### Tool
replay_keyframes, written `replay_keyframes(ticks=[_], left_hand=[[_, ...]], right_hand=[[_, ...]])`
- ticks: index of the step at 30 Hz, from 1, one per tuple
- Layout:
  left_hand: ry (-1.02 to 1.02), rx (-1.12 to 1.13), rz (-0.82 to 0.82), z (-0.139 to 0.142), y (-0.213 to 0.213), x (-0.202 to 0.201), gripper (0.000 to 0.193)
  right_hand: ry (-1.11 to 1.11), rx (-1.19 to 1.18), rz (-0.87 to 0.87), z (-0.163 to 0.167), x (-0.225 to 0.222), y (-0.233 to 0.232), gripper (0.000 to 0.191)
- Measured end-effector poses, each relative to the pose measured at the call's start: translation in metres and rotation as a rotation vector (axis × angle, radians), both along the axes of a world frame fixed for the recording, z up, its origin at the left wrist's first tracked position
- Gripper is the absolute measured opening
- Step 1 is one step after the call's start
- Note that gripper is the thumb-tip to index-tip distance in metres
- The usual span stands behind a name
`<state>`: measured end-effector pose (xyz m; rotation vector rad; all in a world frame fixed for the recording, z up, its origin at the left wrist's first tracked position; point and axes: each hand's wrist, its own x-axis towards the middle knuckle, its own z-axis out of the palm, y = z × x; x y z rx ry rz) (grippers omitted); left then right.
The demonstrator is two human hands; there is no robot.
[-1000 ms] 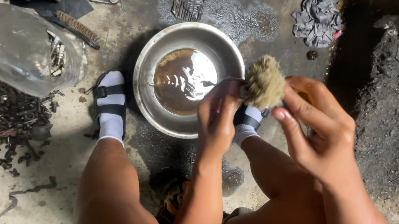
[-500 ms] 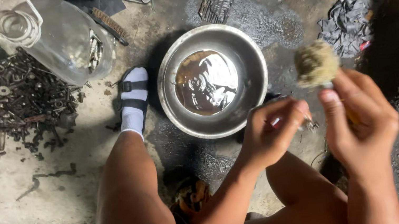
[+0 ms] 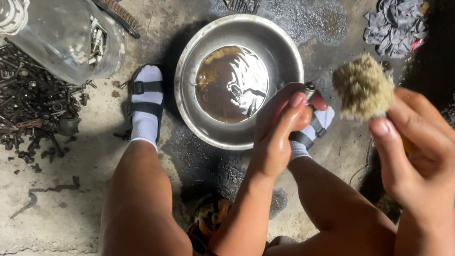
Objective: The person sits on the floor and scrubs small metal parts with a brush in a bowl of dark liquid. They repeatedly dip the parts into the liquid, scrub them, and place them back into the bowl.
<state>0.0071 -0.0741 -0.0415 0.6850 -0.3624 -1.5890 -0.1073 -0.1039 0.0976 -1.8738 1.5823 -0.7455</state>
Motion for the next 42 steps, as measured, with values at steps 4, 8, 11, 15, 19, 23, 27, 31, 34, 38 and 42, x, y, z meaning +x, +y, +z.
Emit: replay_keyframes(ticks=[4, 8, 11, 15, 19, 23, 27, 31, 34, 38, 42], left_hand=[[-0.069, -0.077, -0.001, 0.001, 0.001, -0.009, 0.036], [-0.016, -0.040, 0.016, -0.002, 0.002, -0.010, 0.035], [-0.049, -0.006, 0.003, -0.004, 0.005, -0.009, 0.034], [-0.204, -0.192, -0.023, -0.002, 0.008, -0.011, 0.041], [-0.125, -0.023, -0.013, -0.001, 0.008, -0.011, 0.040], [-0.229, -0.157, -0.115, -0.004, 0.011, -0.010, 0.040], [-0.002, 0.062, -0.063, -0.013, 0.011, -0.016, 0.035], [0.078, 0.113, -0.047, -0.021, 0.013, -0.022, 0.029], [0.072, 0.129, 0.006, -0.022, 0.014, -0.024, 0.030], [0.110, 0.103, -0.043, -0.022, 0.011, -0.016, 0.038], [-0.073, 0.117, -0.087, -0.016, 0.010, -0.016, 0.038]], right_hand=[[0.134, -0.056, 0.123, 0.000, -0.003, 0.001, 0.027], [0.101, -0.065, 0.078, 0.001, -0.006, 0.003, 0.023], [0.140, -0.046, 0.134, 0.001, -0.005, 0.002, 0.027], [0.202, -0.032, 0.057, 0.003, -0.003, 0.000, 0.026], [0.189, -0.053, 0.096, 0.009, -0.005, 0.008, 0.021], [0.289, 0.021, -0.025, 0.012, -0.006, 0.019, 0.025], [0.106, 0.013, -0.107, 0.014, -0.004, 0.020, 0.027], [0.218, -0.008, 0.085, 0.011, -0.001, 0.017, 0.026], [0.291, 0.018, 0.056, 0.009, -0.002, 0.017, 0.030], [0.181, -0.004, 0.018, 0.012, -0.004, 0.018, 0.028], [0.224, 0.010, 0.110, 0.011, 0.000, 0.011, 0.032]])
